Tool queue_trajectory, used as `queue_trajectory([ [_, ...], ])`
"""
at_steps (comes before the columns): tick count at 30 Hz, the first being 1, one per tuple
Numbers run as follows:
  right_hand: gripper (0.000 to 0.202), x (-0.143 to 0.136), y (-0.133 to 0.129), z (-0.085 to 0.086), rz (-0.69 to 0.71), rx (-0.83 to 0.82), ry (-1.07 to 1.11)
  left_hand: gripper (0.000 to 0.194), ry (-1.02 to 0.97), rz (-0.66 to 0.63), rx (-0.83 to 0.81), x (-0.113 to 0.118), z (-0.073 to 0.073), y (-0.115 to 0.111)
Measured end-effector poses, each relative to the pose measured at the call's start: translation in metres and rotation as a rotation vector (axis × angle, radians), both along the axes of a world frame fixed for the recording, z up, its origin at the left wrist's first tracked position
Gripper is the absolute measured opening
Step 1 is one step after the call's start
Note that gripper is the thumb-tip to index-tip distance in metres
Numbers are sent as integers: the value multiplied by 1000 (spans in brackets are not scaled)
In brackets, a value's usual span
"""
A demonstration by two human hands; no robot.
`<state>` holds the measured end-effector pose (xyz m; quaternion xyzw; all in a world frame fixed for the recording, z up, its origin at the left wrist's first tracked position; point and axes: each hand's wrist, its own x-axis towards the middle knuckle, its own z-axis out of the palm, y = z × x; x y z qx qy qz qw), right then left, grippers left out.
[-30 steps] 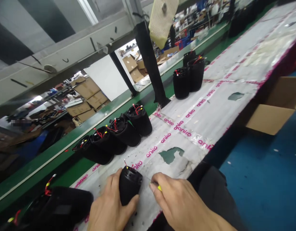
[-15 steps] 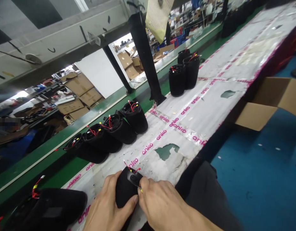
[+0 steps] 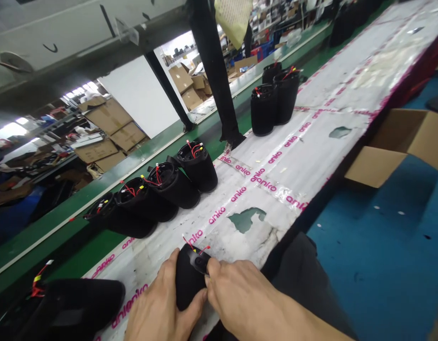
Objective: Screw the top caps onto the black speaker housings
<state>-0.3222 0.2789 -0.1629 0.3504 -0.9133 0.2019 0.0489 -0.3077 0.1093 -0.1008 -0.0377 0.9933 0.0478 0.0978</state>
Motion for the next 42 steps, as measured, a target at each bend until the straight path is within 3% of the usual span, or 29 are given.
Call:
queue_trajectory([
  [5,13,-3,-6,2,-43,68,-65,76,-75,21,-9,-3,-1,1],
  [10,19,-3,-4,11,40,102,15,73,-124,6,42,-7,11,0],
  [13,16,-6,2,15,21,-13,-89,66,-170,18,215,-14,20,-7],
  [16,17,-7,8,17,-11,-183,-271,72,-201,45,374,-22,21,-16],
  [21,20,-2,18,26,-103,-436,-384,78,-195,65,382,-21,16,-17],
  [24,21,-1,19,26,-95,-291,-357,78,-172,51,320,-18,16,-11],
  [27,19,-1,17,17,3,-166,-183,77,-151,51,278,-18,15,-6],
  [30,17,-1,14,9,34,-105,-53,75,-134,43,251,-18,14,-3],
  [38,14,-2,9,9,-6,-27,-20,77,-141,56,228,-16,14,-2],
  [42,14,-4,12,9,78,64,88,78,-146,41,214,-16,16,1],
])
